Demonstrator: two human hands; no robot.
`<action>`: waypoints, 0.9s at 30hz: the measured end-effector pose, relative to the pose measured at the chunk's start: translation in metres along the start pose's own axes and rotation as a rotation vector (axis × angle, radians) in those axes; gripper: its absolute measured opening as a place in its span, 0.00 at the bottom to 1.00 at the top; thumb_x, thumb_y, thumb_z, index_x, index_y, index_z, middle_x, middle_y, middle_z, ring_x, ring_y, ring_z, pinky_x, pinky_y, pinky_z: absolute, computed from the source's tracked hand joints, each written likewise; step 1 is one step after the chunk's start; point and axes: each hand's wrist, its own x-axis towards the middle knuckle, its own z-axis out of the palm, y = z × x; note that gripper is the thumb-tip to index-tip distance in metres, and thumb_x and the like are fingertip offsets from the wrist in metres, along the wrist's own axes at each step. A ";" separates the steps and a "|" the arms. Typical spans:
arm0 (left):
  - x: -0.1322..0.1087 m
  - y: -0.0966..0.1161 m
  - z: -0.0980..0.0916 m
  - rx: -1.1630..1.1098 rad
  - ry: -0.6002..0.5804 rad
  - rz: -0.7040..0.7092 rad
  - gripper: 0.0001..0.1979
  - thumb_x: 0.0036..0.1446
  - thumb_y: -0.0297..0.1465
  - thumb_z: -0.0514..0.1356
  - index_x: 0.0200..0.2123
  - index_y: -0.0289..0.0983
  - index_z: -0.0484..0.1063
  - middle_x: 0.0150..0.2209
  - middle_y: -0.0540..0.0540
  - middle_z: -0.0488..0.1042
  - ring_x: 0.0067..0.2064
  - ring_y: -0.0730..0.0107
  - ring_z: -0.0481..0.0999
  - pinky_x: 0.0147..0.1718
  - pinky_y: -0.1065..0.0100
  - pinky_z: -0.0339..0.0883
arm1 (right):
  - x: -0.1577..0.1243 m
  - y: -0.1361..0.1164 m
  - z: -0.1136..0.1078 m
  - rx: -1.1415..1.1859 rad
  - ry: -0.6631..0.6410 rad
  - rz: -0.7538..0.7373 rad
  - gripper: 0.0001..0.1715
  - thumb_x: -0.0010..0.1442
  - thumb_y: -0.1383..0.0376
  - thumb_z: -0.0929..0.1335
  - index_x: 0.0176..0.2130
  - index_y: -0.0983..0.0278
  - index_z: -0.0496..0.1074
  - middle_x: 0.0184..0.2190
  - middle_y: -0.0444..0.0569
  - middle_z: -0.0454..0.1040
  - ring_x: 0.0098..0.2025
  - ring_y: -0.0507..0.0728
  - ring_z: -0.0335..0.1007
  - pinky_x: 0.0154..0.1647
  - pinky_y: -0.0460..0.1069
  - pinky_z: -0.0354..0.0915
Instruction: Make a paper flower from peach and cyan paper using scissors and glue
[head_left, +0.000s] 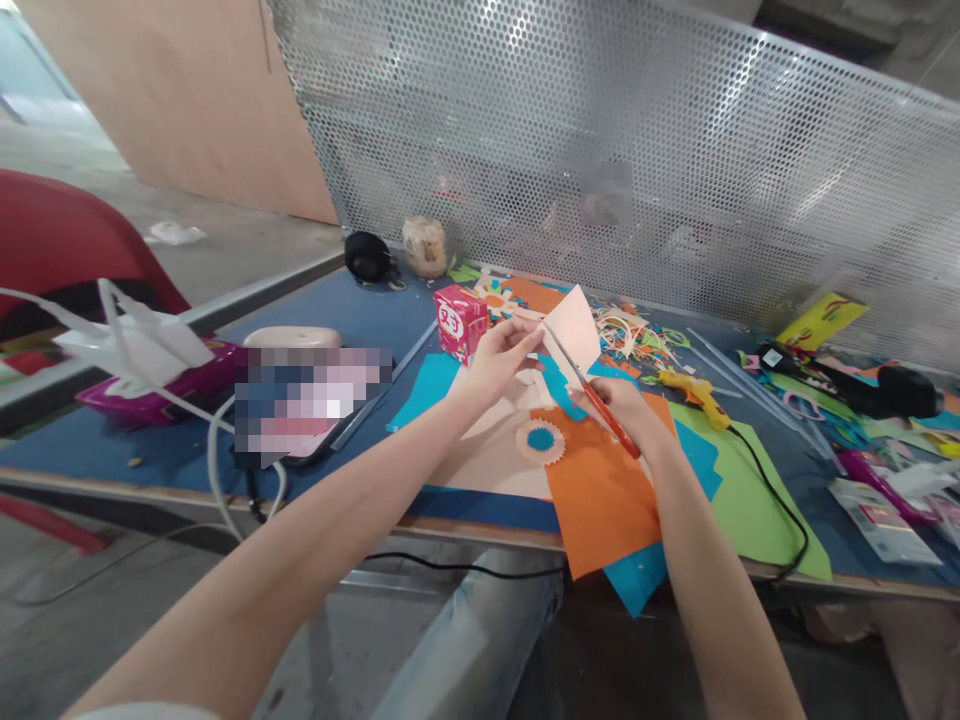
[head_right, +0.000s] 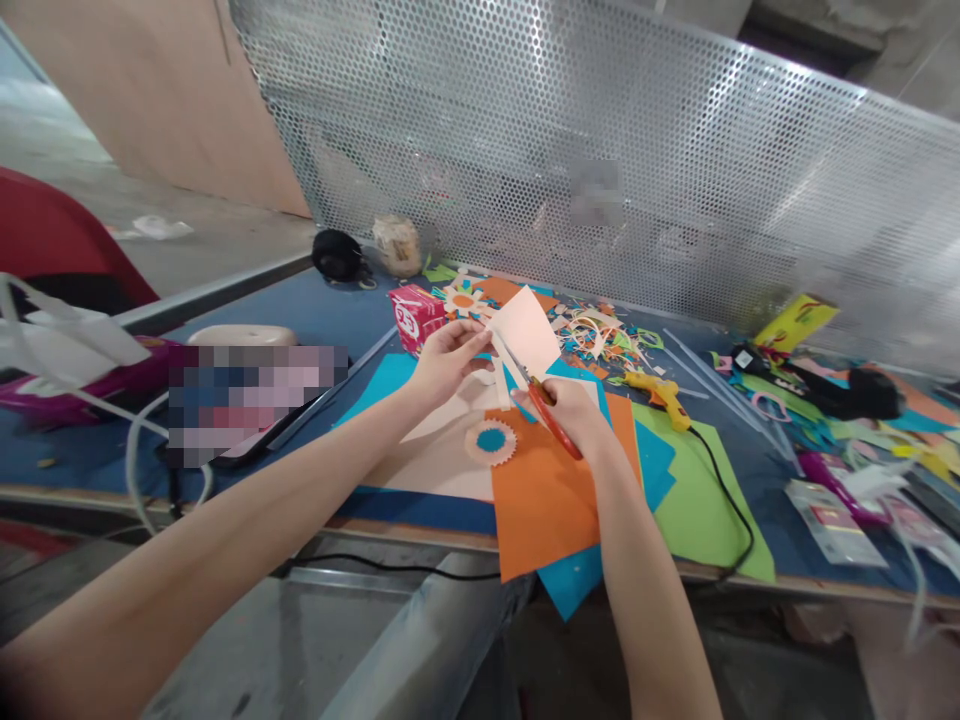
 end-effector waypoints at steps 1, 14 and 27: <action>0.000 0.000 0.000 -0.006 0.003 0.001 0.16 0.41 0.38 0.66 0.28 0.34 0.67 0.24 0.52 0.70 0.27 0.76 0.71 0.22 0.74 0.69 | 0.000 0.000 0.000 0.000 0.005 -0.003 0.27 0.48 0.43 0.62 0.20 0.64 0.59 0.17 0.41 0.56 0.20 0.49 0.51 0.20 0.45 0.48; 0.003 -0.002 0.000 -0.053 0.054 0.006 0.17 0.36 0.37 0.68 0.26 0.33 0.67 0.20 0.52 0.70 0.23 0.79 0.69 0.21 0.75 0.65 | 0.003 0.005 0.002 0.028 0.028 -0.003 0.27 0.46 0.42 0.62 0.21 0.64 0.61 0.18 0.42 0.58 0.21 0.49 0.52 0.22 0.46 0.51; 0.002 -0.003 -0.001 -0.015 0.081 -0.013 0.16 0.38 0.37 0.67 0.25 0.34 0.66 0.21 0.52 0.69 0.23 0.79 0.69 0.22 0.75 0.63 | 0.002 -0.001 -0.003 -0.126 0.060 -0.003 0.28 0.49 0.43 0.61 0.18 0.63 0.62 0.16 0.42 0.58 0.21 0.50 0.54 0.22 0.45 0.48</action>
